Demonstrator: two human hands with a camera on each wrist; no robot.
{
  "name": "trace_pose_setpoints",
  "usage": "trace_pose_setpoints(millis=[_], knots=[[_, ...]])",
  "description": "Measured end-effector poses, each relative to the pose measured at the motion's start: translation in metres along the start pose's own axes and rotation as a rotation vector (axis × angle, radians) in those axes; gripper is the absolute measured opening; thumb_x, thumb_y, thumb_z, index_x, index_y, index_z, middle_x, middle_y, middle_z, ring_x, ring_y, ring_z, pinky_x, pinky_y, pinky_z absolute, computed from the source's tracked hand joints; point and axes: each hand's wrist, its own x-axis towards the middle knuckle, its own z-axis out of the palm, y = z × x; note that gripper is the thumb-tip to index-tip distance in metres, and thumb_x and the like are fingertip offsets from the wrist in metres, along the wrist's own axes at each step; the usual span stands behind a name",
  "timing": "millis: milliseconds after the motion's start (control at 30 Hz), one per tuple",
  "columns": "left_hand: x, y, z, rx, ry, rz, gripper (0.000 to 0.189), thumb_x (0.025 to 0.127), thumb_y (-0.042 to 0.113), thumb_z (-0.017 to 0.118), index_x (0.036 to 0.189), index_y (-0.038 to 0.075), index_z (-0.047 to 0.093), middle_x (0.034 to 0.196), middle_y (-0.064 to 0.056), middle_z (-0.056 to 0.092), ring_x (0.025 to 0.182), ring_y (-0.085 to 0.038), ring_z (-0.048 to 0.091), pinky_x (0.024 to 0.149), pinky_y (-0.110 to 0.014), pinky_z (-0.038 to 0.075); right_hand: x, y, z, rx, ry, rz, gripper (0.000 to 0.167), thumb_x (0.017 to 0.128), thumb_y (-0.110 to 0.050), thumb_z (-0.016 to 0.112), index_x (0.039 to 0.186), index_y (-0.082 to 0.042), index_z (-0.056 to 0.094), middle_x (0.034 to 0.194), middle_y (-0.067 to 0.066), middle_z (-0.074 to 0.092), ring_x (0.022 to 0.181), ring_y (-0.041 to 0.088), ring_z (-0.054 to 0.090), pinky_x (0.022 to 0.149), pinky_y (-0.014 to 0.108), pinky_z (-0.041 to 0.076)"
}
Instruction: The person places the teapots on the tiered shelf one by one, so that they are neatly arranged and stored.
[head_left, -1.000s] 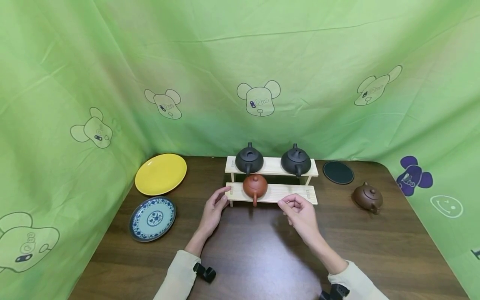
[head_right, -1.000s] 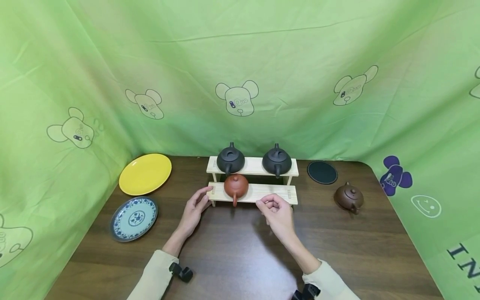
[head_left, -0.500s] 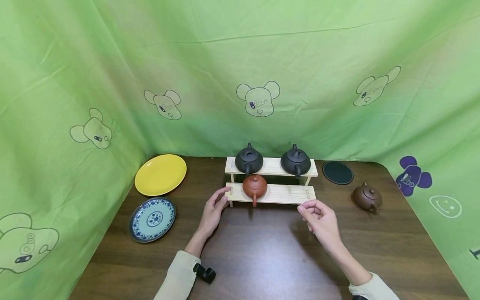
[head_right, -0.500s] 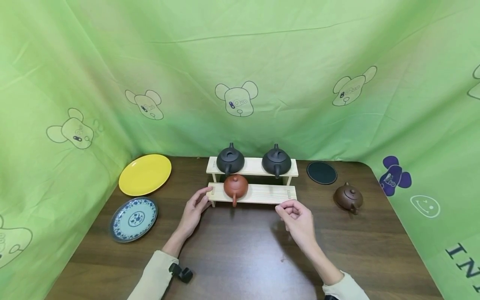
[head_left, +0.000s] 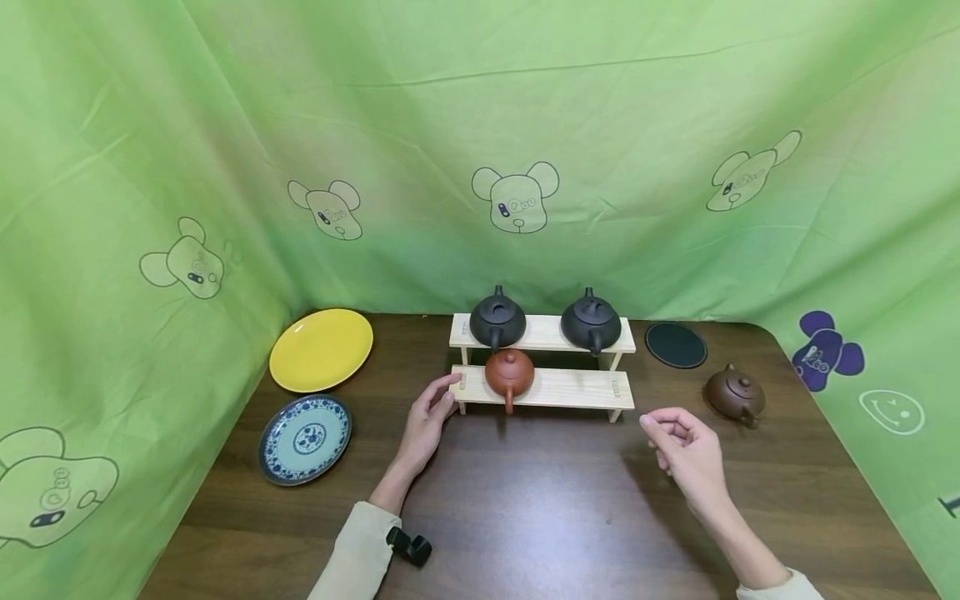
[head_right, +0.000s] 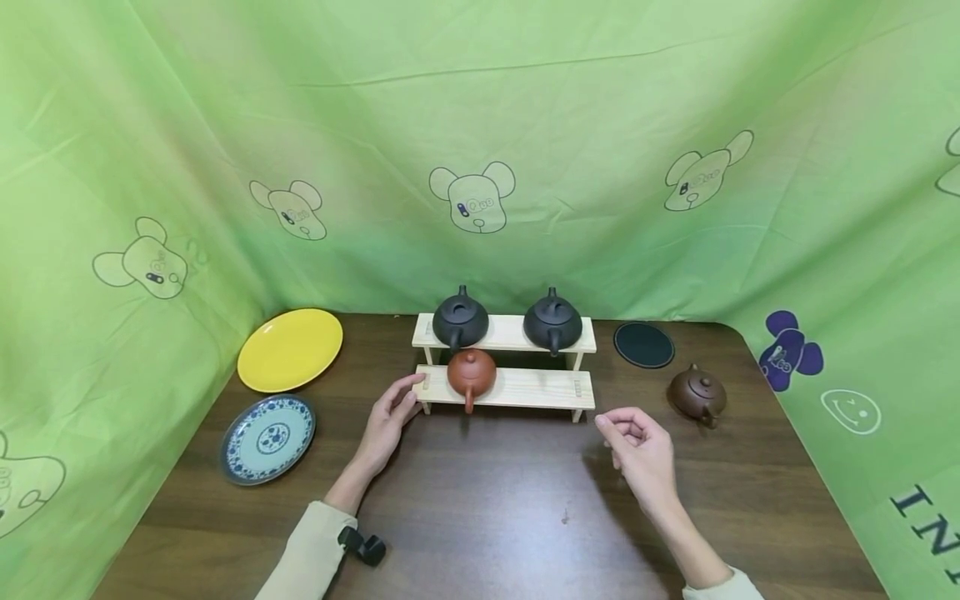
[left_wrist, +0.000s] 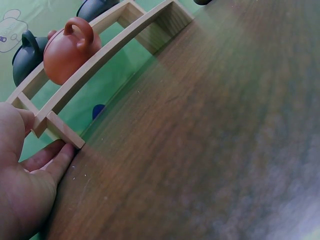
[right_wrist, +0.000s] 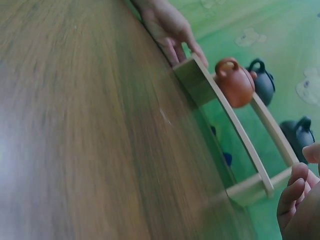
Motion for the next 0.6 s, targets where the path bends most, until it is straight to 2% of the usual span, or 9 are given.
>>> trace_pose_setpoints(millis=[200, 600], knots=[[0.000, -0.002, 0.000, 0.010, 0.000, 0.000, 0.038, 0.116, 0.000, 0.050, 0.152, -0.002, 0.062, 0.161, -0.020, 0.056, 0.141, -0.018, 0.056, 0.114, -0.026, 0.053, 0.001, 0.003, -0.021, 0.046, 0.060, 0.010, 0.010, 0.104, -0.007, 0.078, 0.095, -0.009, 0.074, 0.067, -0.003, 0.065, 0.049, 0.004, 0.050, 0.041, 0.018, 0.040], [-0.001, 0.000, -0.001, 0.007, -0.006, -0.003, 0.038, 0.116, -0.001, 0.049, 0.152, -0.002, 0.061, 0.162, -0.019, 0.056, 0.144, -0.025, 0.055, 0.117, -0.033, 0.053, 0.012, 0.011, -0.063, 0.129, 0.211, 0.034, 0.011, 0.104, -0.005, 0.078, 0.093, -0.009, 0.077, 0.064, -0.005, 0.067, 0.046, 0.005, 0.051, 0.041, 0.017, 0.041]])
